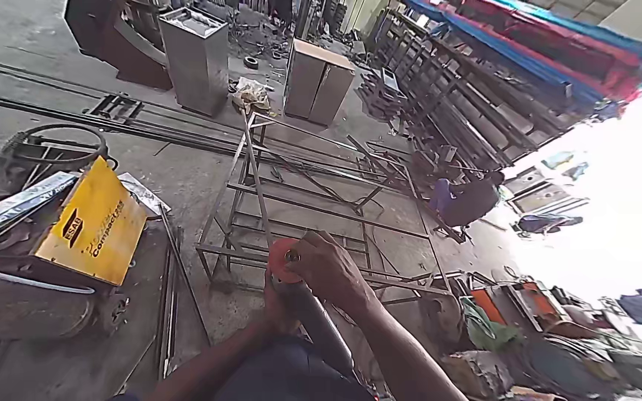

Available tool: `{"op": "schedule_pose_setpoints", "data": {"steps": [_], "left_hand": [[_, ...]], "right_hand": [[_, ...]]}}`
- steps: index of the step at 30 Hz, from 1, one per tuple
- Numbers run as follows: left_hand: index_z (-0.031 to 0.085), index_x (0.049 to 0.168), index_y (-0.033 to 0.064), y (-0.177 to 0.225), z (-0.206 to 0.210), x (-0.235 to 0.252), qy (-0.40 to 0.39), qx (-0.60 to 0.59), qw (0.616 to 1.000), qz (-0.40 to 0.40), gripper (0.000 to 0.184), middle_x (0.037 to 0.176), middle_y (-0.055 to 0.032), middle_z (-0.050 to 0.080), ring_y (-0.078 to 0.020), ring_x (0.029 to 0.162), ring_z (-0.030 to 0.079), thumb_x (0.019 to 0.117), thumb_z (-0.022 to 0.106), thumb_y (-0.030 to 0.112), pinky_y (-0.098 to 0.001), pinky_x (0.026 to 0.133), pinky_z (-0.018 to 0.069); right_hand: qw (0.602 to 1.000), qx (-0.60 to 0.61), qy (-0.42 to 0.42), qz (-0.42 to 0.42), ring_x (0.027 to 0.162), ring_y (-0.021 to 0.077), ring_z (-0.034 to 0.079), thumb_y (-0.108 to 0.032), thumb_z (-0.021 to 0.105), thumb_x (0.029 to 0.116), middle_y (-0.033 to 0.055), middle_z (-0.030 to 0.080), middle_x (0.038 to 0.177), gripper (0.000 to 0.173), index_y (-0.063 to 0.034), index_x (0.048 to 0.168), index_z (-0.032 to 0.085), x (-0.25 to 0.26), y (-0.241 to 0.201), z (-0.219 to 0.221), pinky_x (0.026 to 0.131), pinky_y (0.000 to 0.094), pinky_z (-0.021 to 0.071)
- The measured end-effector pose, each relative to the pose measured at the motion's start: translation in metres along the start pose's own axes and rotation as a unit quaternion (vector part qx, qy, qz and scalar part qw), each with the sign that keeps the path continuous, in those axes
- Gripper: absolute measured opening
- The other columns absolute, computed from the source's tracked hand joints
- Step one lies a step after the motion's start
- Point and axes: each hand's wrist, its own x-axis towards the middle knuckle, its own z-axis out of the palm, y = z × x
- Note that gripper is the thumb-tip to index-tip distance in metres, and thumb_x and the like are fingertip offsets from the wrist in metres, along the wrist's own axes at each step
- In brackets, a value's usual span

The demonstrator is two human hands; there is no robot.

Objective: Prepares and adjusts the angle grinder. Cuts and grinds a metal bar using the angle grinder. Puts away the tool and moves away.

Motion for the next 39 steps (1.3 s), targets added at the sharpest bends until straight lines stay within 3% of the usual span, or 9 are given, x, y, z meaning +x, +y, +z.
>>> {"op": "schedule_pose_setpoints", "data": {"steps": [6, 10, 15, 20, 24, 28, 31, 35, 39], "left_hand": [[0.071, 0.107, 0.0204, 0.000, 0.000, -0.003, 0.003, 0.004, 1.000, -0.021, 0.100, 0.097, -0.0108, 0.075, -0.0227, 0.090, 0.073, 0.0806, 0.011, 0.096, -0.0454, 0.075, 0.0611], [0.074, 0.110, 0.0210, -0.002, -0.020, 0.001, -0.086, -0.031, 0.995, -0.040, 0.092, 0.105, -0.0128, 0.075, -0.0266, 0.097, 0.073, 0.0781, 0.032, 0.097, -0.0478, 0.083, 0.0604], [0.074, 0.108, 0.0216, -0.003, -0.016, 0.000, -0.061, -0.021, 0.997, -0.038, 0.093, 0.102, -0.0124, 0.075, -0.0264, 0.094, 0.073, 0.0782, 0.028, 0.097, -0.0475, 0.080, 0.0607], [0.075, 0.107, 0.0211, -0.004, -0.015, -0.001, -0.081, -0.027, 0.995, -0.042, 0.092, 0.101, -0.0121, 0.075, -0.0267, 0.096, 0.073, 0.0772, 0.032, 0.097, -0.0484, 0.083, 0.0603], [0.074, 0.102, 0.0211, -0.001, -0.001, -0.005, -0.030, 0.002, 0.999, -0.026, 0.096, 0.096, -0.0108, 0.076, -0.0242, 0.090, 0.074, 0.0807, 0.018, 0.096, -0.0451, 0.077, 0.0617], [0.072, 0.107, 0.0191, -0.003, -0.009, -0.003, -0.018, -0.003, 0.999, -0.043, 0.101, 0.099, -0.0142, 0.075, -0.0276, 0.092, 0.073, 0.0784, 0.015, 0.098, -0.0480, 0.078, 0.0610], [0.073, 0.103, 0.0198, 0.000, 0.002, -0.005, 0.000, 0.009, 1.000, -0.020, 0.099, 0.095, -0.0122, 0.076, -0.0243, 0.087, 0.074, 0.0814, 0.012, 0.095, -0.0445, 0.075, 0.0615], [0.073, 0.103, 0.0180, -0.001, -0.001, -0.003, -0.016, 0.000, 0.999, -0.036, 0.102, 0.095, -0.0129, 0.075, -0.0260, 0.089, 0.073, 0.0786, 0.014, 0.097, -0.0457, 0.076, 0.0611], [0.074, 0.102, 0.0174, 0.001, 0.001, -0.004, -0.034, 0.009, 0.999, -0.029, 0.099, 0.095, -0.0117, 0.075, -0.0243, 0.089, 0.073, 0.0784, 0.020, 0.097, -0.0440, 0.078, 0.0613]], "right_hand": [[0.999, 0.000, 0.005, -0.032, 0.113, 0.0239, 0.061, -0.027, 0.063, 0.0996, 0.0024, 0.067, 0.122, 0.025, -0.0198, 0.122, 0.071, -0.005, 0.001, -0.005, 0.092, 0.0399, 0.0548], [1.000, -0.008, 0.000, -0.016, 0.110, 0.0239, 0.063, -0.037, 0.063, 0.0998, 0.0036, 0.069, 0.111, 0.028, -0.0146, 0.114, 0.071, -0.002, 0.003, -0.003, 0.092, 0.0406, 0.0543], [1.000, -0.002, -0.015, -0.019, 0.115, 0.0241, 0.061, -0.033, 0.064, 0.0994, 0.0010, 0.067, 0.122, 0.030, -0.0251, 0.128, 0.069, -0.005, 0.003, -0.005, 0.092, 0.0418, 0.0544], [1.000, 0.002, -0.015, 0.000, 0.109, 0.0247, 0.061, -0.047, 0.064, 0.0979, 0.0034, 0.067, 0.113, 0.036, -0.0175, 0.117, 0.071, -0.004, 0.003, -0.007, 0.089, 0.0426, 0.0536], [1.000, -0.007, -0.018, -0.024, 0.115, 0.0257, 0.060, -0.033, 0.062, 0.0999, 0.0018, 0.066, 0.123, 0.030, -0.0262, 0.128, 0.069, -0.006, 0.004, -0.008, 0.090, 0.0434, 0.0544], [1.000, -0.009, -0.011, -0.005, 0.106, 0.0251, 0.061, -0.050, 0.061, 0.0991, 0.0033, 0.067, 0.110, 0.038, -0.0195, 0.118, 0.072, -0.005, 0.005, -0.009, 0.085, 0.0426, 0.0536], [0.999, -0.005, -0.014, -0.034, 0.114, 0.0236, 0.060, -0.034, 0.060, 0.1003, -0.0002, 0.066, 0.121, 0.031, -0.0285, 0.130, 0.068, -0.005, 0.008, -0.010, 0.091, 0.0423, 0.0537], [0.999, -0.013, 0.024, -0.024, 0.099, 0.0225, 0.063, -0.040, 0.055, 0.1027, 0.0004, 0.067, 0.098, 0.027, -0.0197, 0.106, 0.072, -0.005, 0.012, -0.009, 0.078, 0.0412, 0.0539], [1.000, 0.004, 0.011, -0.028, 0.108, 0.0245, 0.062, -0.016, 0.051, 0.0994, 0.0018, 0.066, 0.119, 0.041, -0.0343, 0.132, 0.068, -0.003, 0.012, -0.008, 0.081, 0.0435, 0.0557]]}}
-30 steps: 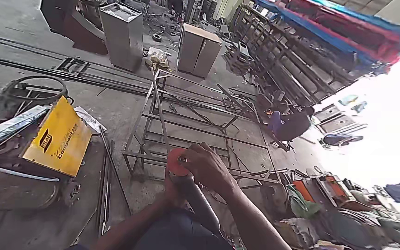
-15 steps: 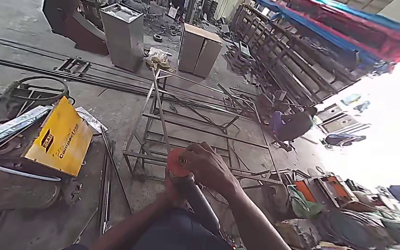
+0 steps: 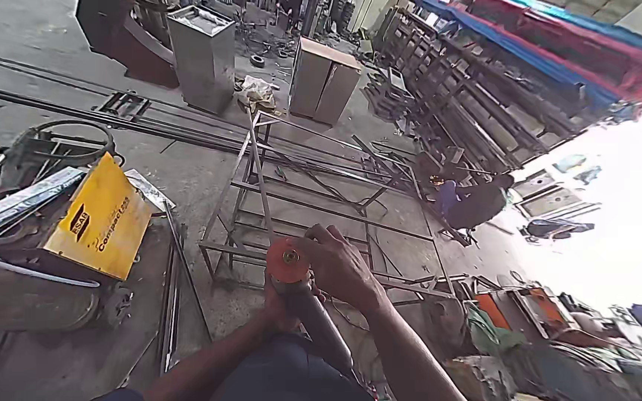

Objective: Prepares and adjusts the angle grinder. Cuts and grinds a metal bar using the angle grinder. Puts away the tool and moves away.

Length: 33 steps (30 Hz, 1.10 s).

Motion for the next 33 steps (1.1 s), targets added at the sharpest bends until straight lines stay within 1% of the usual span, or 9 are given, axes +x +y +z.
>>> {"op": "schedule_pose_setpoints", "data": {"steps": [5, 9, 15, 19, 21, 23, 26, 30, 33], "left_hand": [[0.073, 0.099, 0.0219, -0.001, -0.001, 0.001, 0.032, 0.003, 0.999, 0.024, 0.094, 0.094, -0.0069, 0.075, -0.0179, 0.088, 0.073, 0.0824, 0.015, 0.094, -0.0405, 0.075, 0.0615], [0.073, 0.105, 0.0204, -0.004, -0.016, 0.006, 0.000, -0.003, 1.000, 0.009, 0.096, 0.099, -0.0098, 0.075, -0.0219, 0.094, 0.072, 0.0791, 0.021, 0.097, -0.0454, 0.081, 0.0604], [0.070, 0.110, 0.0152, -0.001, -0.014, 0.007, 0.009, -0.026, 1.000, -0.012, 0.103, 0.100, -0.0151, 0.074, -0.0278, 0.092, 0.072, 0.0805, 0.013, 0.096, -0.0495, 0.079, 0.0598], [0.073, 0.105, 0.0206, -0.002, -0.017, 0.005, 0.010, -0.007, 1.000, 0.006, 0.096, 0.098, -0.0096, 0.075, -0.0221, 0.093, 0.072, 0.0804, 0.019, 0.096, -0.0456, 0.081, 0.0603], [0.071, 0.107, 0.0171, -0.001, -0.011, 0.005, -0.004, -0.020, 1.000, -0.003, 0.097, 0.098, -0.0117, 0.075, -0.0246, 0.092, 0.073, 0.0806, 0.020, 0.095, -0.0463, 0.081, 0.0601], [0.074, 0.108, 0.0164, -0.001, -0.014, 0.007, -0.022, -0.018, 1.000, -0.005, 0.099, 0.098, -0.0117, 0.075, -0.0244, 0.092, 0.073, 0.0778, 0.026, 0.097, -0.0454, 0.082, 0.0603], [0.072, 0.113, 0.0148, -0.002, -0.022, 0.007, -0.027, -0.017, 0.999, -0.011, 0.102, 0.101, -0.0128, 0.074, -0.0253, 0.095, 0.072, 0.0758, 0.028, 0.099, -0.0463, 0.084, 0.0598], [0.073, 0.111, 0.0149, -0.001, -0.018, 0.006, -0.039, -0.014, 0.999, -0.015, 0.101, 0.102, -0.0140, 0.074, -0.0274, 0.096, 0.072, 0.0772, 0.027, 0.098, -0.0464, 0.085, 0.0592], [0.074, 0.107, 0.0157, -0.001, -0.014, 0.005, -0.023, -0.011, 1.000, -0.008, 0.098, 0.097, -0.0126, 0.075, -0.0255, 0.091, 0.073, 0.0794, 0.025, 0.096, -0.0451, 0.081, 0.0607]], "right_hand": [[1.000, 0.010, -0.009, -0.010, 0.109, 0.0226, 0.060, -0.038, 0.056, 0.1019, 0.0020, 0.065, 0.118, 0.030, -0.0305, 0.127, 0.070, 0.001, -0.001, 0.004, 0.087, 0.0409, 0.0540], [1.000, -0.002, -0.009, -0.019, 0.112, 0.0239, 0.061, -0.042, 0.055, 0.1029, 0.0017, 0.067, 0.117, 0.031, -0.0249, 0.124, 0.071, 0.001, 0.000, 0.004, 0.088, 0.0421, 0.0548], [0.999, -0.008, 0.042, 0.012, 0.095, 0.0235, 0.063, -0.060, 0.058, 0.0970, 0.0034, 0.067, 0.095, 0.048, -0.0141, 0.100, 0.072, 0.002, 0.000, 0.011, 0.077, 0.0404, 0.0543], [0.999, 0.033, 0.040, -0.011, 0.105, 0.0202, 0.062, -0.044, 0.061, 0.0997, 0.0001, 0.068, 0.110, 0.032, -0.0249, 0.122, 0.073, -0.002, 0.005, 0.011, 0.087, 0.0387, 0.0541], [0.997, 0.030, 0.073, -0.005, 0.093, 0.0199, 0.064, -0.046, 0.061, 0.0993, 0.0003, 0.068, 0.093, 0.031, -0.0195, 0.101, 0.076, -0.003, 0.007, 0.014, 0.079, 0.0390, 0.0538], [0.995, 0.041, 0.093, 0.004, 0.091, 0.0180, 0.064, -0.043, 0.056, 0.1027, -0.0006, 0.069, 0.093, 0.032, -0.0185, 0.098, 0.076, -0.003, 0.010, 0.015, 0.078, 0.0373, 0.0536], [0.998, 0.044, 0.055, 0.003, 0.106, 0.0195, 0.062, -0.021, 0.049, 0.1035, 0.0004, 0.067, 0.114, 0.034, -0.0295, 0.125, 0.073, -0.002, 0.009, 0.015, 0.087, 0.0387, 0.0551], [0.993, 0.090, 0.073, 0.017, 0.104, 0.0166, 0.061, -0.016, 0.063, 0.0893, -0.0012, 0.067, 0.107, 0.018, -0.0184, 0.076, 0.074, -0.004, 0.012, 0.013, 0.086, 0.0378, 0.0531], [0.991, 0.098, 0.093, 0.023, 0.105, 0.0152, 0.061, -0.013, 0.059, 0.0908, -0.0019, 0.067, 0.107, 0.020, -0.0189, 0.079, 0.074, -0.006, 0.013, 0.015, 0.087, 0.0371, 0.0533]]}}
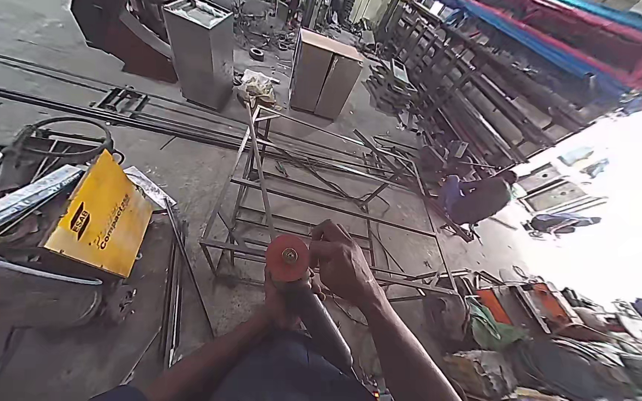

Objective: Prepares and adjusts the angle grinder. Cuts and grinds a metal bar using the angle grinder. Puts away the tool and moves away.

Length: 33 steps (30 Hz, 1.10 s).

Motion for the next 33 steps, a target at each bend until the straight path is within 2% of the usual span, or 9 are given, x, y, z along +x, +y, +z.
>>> {"op": "schedule_pose_setpoints", "data": {"steps": [5, 10, 12, 14, 18, 21, 25, 31, 33], "left_hand": [[0.075, 0.106, 0.0183, 0.000, 0.003, 0.000, 0.000, 0.018, 1.000, 0.010, 0.093, 0.097, -0.0091, 0.075, -0.0216, 0.092, 0.072, 0.0780, 0.032, 0.096, -0.0429, 0.081, 0.0604], [0.075, 0.107, 0.0186, -0.001, -0.001, 0.000, -0.006, 0.002, 1.000, -0.002, 0.095, 0.096, -0.0104, 0.075, -0.0229, 0.091, 0.073, 0.0758, 0.033, 0.098, -0.0432, 0.080, 0.0604], [0.072, 0.111, 0.0182, 0.000, -0.002, 0.001, 0.010, -0.007, 1.000, 0.001, 0.094, 0.099, -0.0126, 0.075, -0.0258, 0.093, 0.073, 0.0774, 0.034, 0.097, -0.0466, 0.082, 0.0602], [0.073, 0.111, 0.0193, 0.004, 0.007, -0.001, 0.043, 0.019, 0.998, 0.029, 0.090, 0.099, -0.0098, 0.075, -0.0210, 0.092, 0.073, 0.0845, 0.026, 0.092, -0.0424, 0.079, 0.0616], [0.068, 0.116, 0.0216, 0.018, 0.005, -0.003, 0.071, 0.072, 0.993, 0.064, 0.087, 0.101, -0.0058, 0.074, -0.0176, 0.094, 0.071, 0.0863, 0.025, 0.091, -0.0410, 0.081, 0.0603], [0.067, 0.120, 0.0208, 0.027, 0.016, -0.003, 0.081, 0.151, 0.983, 0.069, 0.085, 0.104, -0.0063, 0.074, -0.0183, 0.097, 0.072, 0.0830, 0.037, 0.091, -0.0413, 0.085, 0.0609], [0.069, 0.124, 0.0119, 0.028, 0.005, 0.006, -0.059, 0.059, 0.995, -0.046, 0.098, 0.117, -0.0160, 0.071, -0.0302, 0.111, 0.068, 0.0674, 0.061, 0.092, -0.0499, 0.100, 0.0538], [0.071, 0.122, 0.0204, 0.023, 0.014, 0.010, -0.096, 0.042, 0.992, -0.068, 0.085, 0.113, -0.0084, 0.073, -0.0228, 0.107, 0.069, 0.0736, 0.059, 0.089, -0.0456, 0.096, 0.0554], [0.073, 0.119, 0.0233, 0.024, 0.025, 0.008, -0.069, 0.056, 0.993, -0.072, 0.079, 0.111, -0.0055, 0.074, -0.0197, 0.104, 0.071, 0.0724, 0.064, 0.086, -0.0430, 0.092, 0.0582]], "right_hand": [[0.999, -0.032, -0.020, -0.008, 0.110, 0.0199, 0.062, -0.008, 0.051, 0.0945, 0.0011, 0.065, 0.119, 0.047, -0.0350, 0.128, 0.071, -0.002, 0.000, 0.007, 0.087, 0.0401, 0.0560], [1.000, 0.005, 0.011, 0.002, 0.104, 0.0176, 0.063, -0.008, 0.054, 0.0908, 0.0017, 0.067, 0.107, 0.022, -0.0169, 0.084, 0.073, -0.005, -0.001, 0.003, 0.088, 0.0377, 0.0542], [0.998, 0.054, 0.004, 0.038, 0.099, 0.0147, 0.064, -0.016, 0.053, 0.0971, 0.0032, 0.067, 0.105, 0.017, -0.0110, 0.096, 0.070, -0.012, 0.006, 0.002, 0.086, 0.0352, 0.0563], [0.984, 0.114, -0.072, 0.116, 0.092, 0.0178, 0.067, -0.040, 0.060, 0.1001, 0.0087, 0.066, 0.107, 0.041, -0.0037, 0.119, 0.061, -0.029, 0.016, 0.003, 0.082, 0.0399, 0.0581], [0.921, 0.205, -0.202, 0.261, 0.088, 0.0201, 0.069, -0.065, 0.073, 0.0835, 0.0064, 0.069, 0.101, 0.079, -0.0096, 0.134, 0.050, -0.084, 0.034, 0.042, 0.080, 0.0492, 0.0594], [0.892, 0.298, -0.185, 0.285, 0.093, 0.0141, 0.070, -0.066, 0.081, 0.0737, 0.0028, 0.070, 0.106, 0.091, -0.0150, 0.140, 0.046, -0.115, 0.037, 0.074, 0.084, 0.0429, 0.0610], [0.903, 0.302, -0.176, 0.250, 0.100, 0.0123, 0.069, -0.066, 0.081, 0.0740, 0.0038, 0.069, 0.111, 0.096, -0.0119, 0.143, 0.043, -0.121, 0.040, 0.068, 0.089, 0.0410, 0.0593], [0.909, 0.256, -0.241, 0.222, 0.100, 0.0192, 0.069, -0.065, 0.076, 0.0811, 0.0079, 0.069, 0.111, 0.090, -0.0135, 0.146, 0.041, -0.120, 0.042, 0.040, 0.089, 0.0487, 0.0579], [0.935, 0.258, -0.141, 0.201, 0.101, 0.0189, 0.069, -0.055, 0.081, 0.0807, 0.0068, 0.071, 0.114, 0.080, -0.0097, 0.140, 0.052, -0.113, 0.045, 0.019, 0.088, 0.0464, 0.0593]]}}
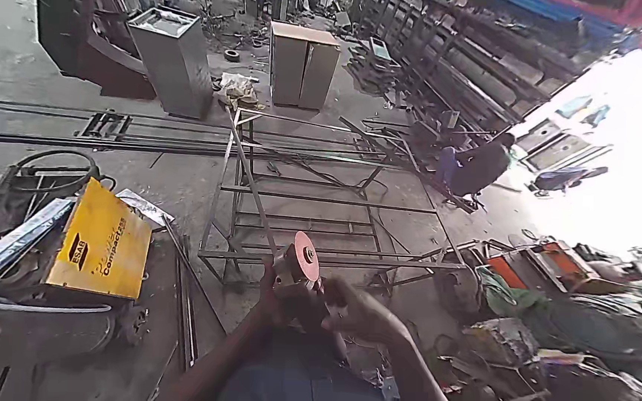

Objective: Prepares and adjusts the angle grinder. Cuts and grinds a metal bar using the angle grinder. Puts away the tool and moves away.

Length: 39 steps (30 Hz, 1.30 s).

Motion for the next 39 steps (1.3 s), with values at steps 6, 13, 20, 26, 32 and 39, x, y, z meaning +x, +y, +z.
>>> {"op": "schedule_pose_setpoints", "data": {"steps": [6, 13, 20, 26, 32, 39], "left_hand": [[0.075, 0.116, 0.0215, 0.003, 0.035, 0.006, 0.012, 0.028, 1.000, -0.005, 0.067, 0.109, -0.0034, 0.075, -0.0155, 0.102, 0.072, 0.0754, 0.071, 0.075, -0.0387, 0.091, 0.0601], [0.075, 0.111, 0.0213, 0.008, 0.055, -0.006, 0.072, 0.109, 0.991, 0.030, 0.069, 0.105, -0.0041, 0.076, -0.0147, 0.098, 0.073, 0.0721, 0.072, 0.078, -0.0374, 0.088, 0.0616], [0.074, 0.105, 0.0207, 0.002, 0.065, -0.010, 0.140, 0.109, 0.984, -0.005, 0.073, 0.098, -0.0034, 0.076, -0.0138, 0.094, 0.073, 0.0633, 0.077, 0.080, -0.0369, 0.084, 0.0622], [0.073, 0.108, 0.0203, -0.008, 0.066, -0.002, 0.129, 0.090, 0.987, -0.038, 0.077, 0.099, -0.0028, 0.075, -0.0131, 0.095, 0.073, 0.0635, 0.074, 0.083, -0.0360, 0.085, 0.0618], [0.069, 0.115, 0.0205, -0.016, 0.058, 0.015, 0.106, 0.070, 0.992, -0.003, 0.081, 0.106, -0.0019, 0.074, -0.0125, 0.102, 0.070, 0.0704, 0.063, 0.088, -0.0353, 0.089, 0.0598], [0.059, 0.122, 0.0035, -0.046, 0.077, 0.089, 0.039, 0.370, 0.927, 0.055, 0.060, 0.103, 0.0015, 0.068, -0.0042, 0.095, 0.065, 0.0981, 0.057, 0.058, -0.0269, 0.087, 0.0563]], "right_hand": [[0.967, -0.057, 0.056, -0.240, 0.147, 0.0198, 0.042, -0.049, 0.090, 0.0718, 0.0089, 0.041, 0.161, 0.101, -0.0157, 0.155, 0.043, 0.033, -0.049, -0.052, 0.116, 0.0407, 0.0449], [0.928, -0.161, 0.146, -0.302, 0.094, 0.0098, 0.065, -0.084, 0.075, 0.0637, 0.0023, 0.071, 0.116, 0.105, -0.0143, 0.141, 0.060, 0.049, -0.060, -0.040, 0.081, 0.0333, 0.0571], [0.831, -0.277, 0.320, -0.360, 0.072, 0.0171, 0.066, -0.090, 0.050, 0.0756, 0.0074, 0.071, 0.086, 0.103, -0.0024, 0.128, 0.064, 0.043, -0.052, -0.019, 0.061, 0.0368, 0.0549], [0.832, -0.277, 0.379, -0.296, 0.067, 0.0156, 0.067, -0.091, 0.047, 0.0735, 0.0061, 0.072, 0.082, 0.097, -0.0058, 0.114, 0.069, 0.028, -0.050, -0.014, 0.055, 0.0385, 0.0538], [0.950, 0.185, 0.085, -0.238, 0.129, 0.0197, 0.057, -0.077, 0.069, 0.0794, 0.0121, 0.055, 0.144, 0.114, 0.0014, 0.154, 0.033, 0.018, 0.015, -0.010, 0.105, 0.0373, 0.0538], [0.894, 0.417, 0.107, -0.128, 0.098, 0.0047, 0.072, -0.046, 0.088, 0.0749, -0.0093, 0.076, 0.107, 0.061, -0.0208, 0.124, 0.064, -0.040, 0.066, 0.017, 0.089, 0.0296, 0.0614]]}}
